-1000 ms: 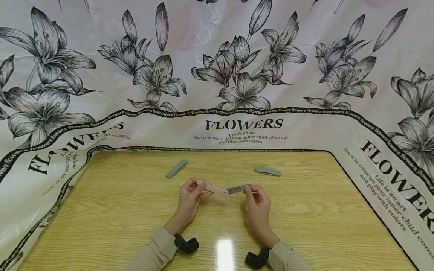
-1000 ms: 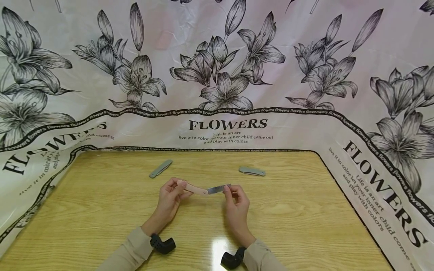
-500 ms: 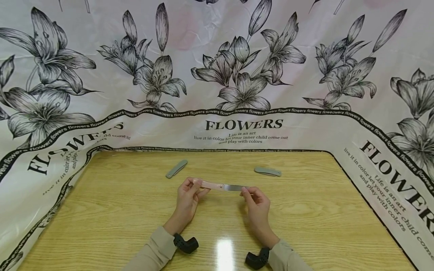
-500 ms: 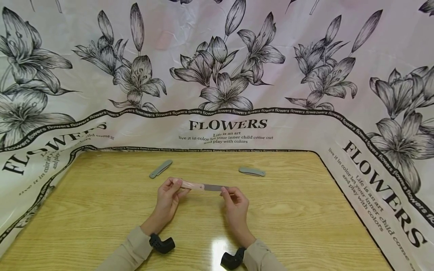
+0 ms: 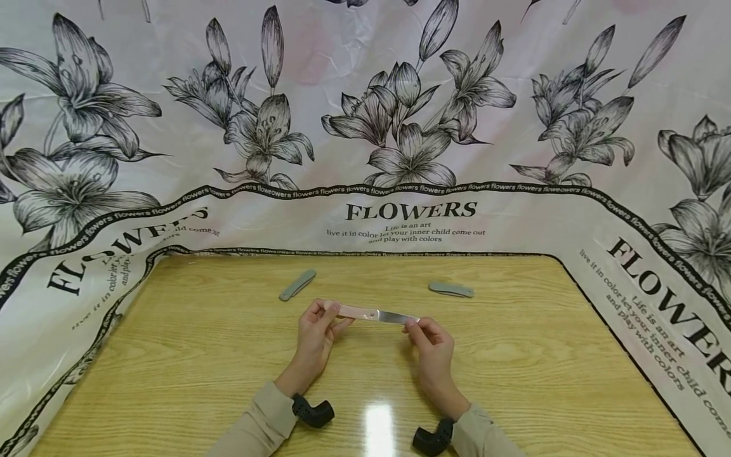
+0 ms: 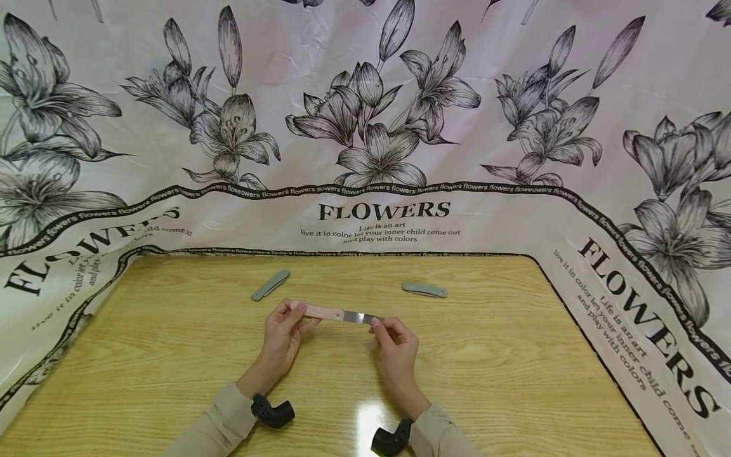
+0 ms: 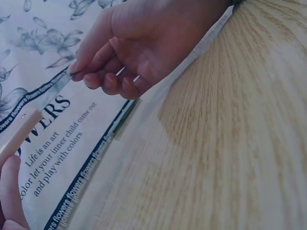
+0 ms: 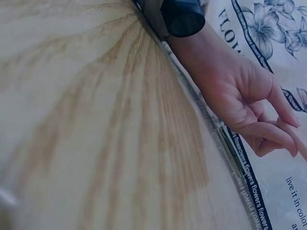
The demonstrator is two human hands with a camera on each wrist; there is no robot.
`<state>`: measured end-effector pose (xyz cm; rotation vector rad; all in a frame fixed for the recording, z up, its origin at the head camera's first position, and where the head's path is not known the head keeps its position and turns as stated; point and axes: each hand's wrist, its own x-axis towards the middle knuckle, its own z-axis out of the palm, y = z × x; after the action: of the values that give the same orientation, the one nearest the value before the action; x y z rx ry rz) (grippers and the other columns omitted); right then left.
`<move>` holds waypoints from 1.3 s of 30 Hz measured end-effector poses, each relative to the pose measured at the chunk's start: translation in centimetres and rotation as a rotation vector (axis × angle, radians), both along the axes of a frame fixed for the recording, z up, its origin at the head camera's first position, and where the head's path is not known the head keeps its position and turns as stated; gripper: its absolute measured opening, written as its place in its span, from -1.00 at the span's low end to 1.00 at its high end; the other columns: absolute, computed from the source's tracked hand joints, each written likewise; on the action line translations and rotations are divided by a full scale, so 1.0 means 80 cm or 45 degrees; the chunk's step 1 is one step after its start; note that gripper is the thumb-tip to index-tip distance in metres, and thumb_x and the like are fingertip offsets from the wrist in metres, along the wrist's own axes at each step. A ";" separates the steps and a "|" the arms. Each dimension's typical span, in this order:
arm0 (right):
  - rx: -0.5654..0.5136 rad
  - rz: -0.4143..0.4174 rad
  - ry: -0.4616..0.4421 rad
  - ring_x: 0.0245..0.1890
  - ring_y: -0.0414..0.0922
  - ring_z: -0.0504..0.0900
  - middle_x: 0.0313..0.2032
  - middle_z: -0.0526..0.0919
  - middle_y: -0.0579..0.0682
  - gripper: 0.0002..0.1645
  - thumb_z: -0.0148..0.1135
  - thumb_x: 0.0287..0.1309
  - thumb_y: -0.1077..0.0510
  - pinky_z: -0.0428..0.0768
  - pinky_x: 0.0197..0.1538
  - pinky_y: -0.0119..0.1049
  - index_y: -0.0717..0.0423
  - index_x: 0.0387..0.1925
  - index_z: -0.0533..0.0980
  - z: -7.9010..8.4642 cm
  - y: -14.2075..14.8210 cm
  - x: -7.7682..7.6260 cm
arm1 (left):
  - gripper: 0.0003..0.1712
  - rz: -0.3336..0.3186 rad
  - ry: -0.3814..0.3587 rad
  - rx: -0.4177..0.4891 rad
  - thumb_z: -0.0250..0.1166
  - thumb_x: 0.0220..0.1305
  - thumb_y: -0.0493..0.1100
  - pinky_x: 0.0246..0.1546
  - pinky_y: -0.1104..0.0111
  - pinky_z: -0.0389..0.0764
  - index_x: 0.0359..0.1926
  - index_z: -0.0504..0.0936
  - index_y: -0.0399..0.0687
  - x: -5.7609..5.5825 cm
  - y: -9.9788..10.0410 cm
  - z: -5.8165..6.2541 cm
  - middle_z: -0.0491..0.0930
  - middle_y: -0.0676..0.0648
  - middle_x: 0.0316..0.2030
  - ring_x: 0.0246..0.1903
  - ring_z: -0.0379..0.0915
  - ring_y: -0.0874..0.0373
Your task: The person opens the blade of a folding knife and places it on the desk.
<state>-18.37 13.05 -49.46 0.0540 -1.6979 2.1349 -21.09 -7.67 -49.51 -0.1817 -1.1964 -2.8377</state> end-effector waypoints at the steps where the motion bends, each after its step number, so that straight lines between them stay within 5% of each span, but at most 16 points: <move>1: -0.004 -0.003 -0.008 -0.56 -0.19 0.44 -0.55 0.64 -0.07 -0.74 0.26 0.25 0.40 0.48 -0.47 -0.43 0.53 -0.49 0.45 0.000 0.000 0.000 | -0.85 -0.004 0.010 -0.013 0.14 0.41 -0.44 -0.03 0.13 0.64 -0.34 0.48 -0.21 0.000 0.000 0.000 0.49 -0.15 -0.27 -0.15 0.63 0.02; 7: -0.010 0.004 -0.048 -0.56 -0.21 0.45 -0.52 0.64 -0.07 -0.74 0.28 0.26 0.36 0.51 -0.47 -0.44 0.56 -0.41 0.49 0.000 0.006 -0.002 | -0.87 -0.032 0.071 -0.126 0.19 0.38 -0.42 -0.01 0.09 0.64 -0.33 0.48 -0.19 0.004 -0.007 -0.001 0.50 -0.14 -0.26 -0.10 0.62 0.01; 15: 0.050 0.027 -0.007 -0.58 -0.12 0.40 -0.52 0.63 -0.07 -0.77 0.27 0.27 0.36 0.46 -0.51 -0.40 0.51 -0.42 0.50 -0.004 0.019 0.001 | -0.88 -0.178 0.096 -0.241 0.17 0.36 -0.46 -0.06 0.13 0.68 -0.29 0.49 -0.20 0.012 -0.021 -0.004 0.50 -0.15 -0.23 -0.17 0.63 0.03; 39: 0.128 0.106 0.117 -0.60 -0.15 0.41 -0.52 0.62 -0.02 -0.91 0.22 0.22 0.49 0.39 -0.58 -0.34 0.51 -0.41 0.54 -0.007 0.037 0.022 | -0.87 -0.353 0.166 -0.357 0.17 0.38 -0.45 -0.03 0.10 0.66 -0.25 0.57 -0.18 0.025 -0.042 -0.010 0.56 -0.15 -0.23 -0.13 0.63 -0.01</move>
<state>-16.60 16.01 -50.01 0.2521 -1.7762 2.0704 -19.08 -11.05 -50.32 -0.5789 -1.6504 -2.8055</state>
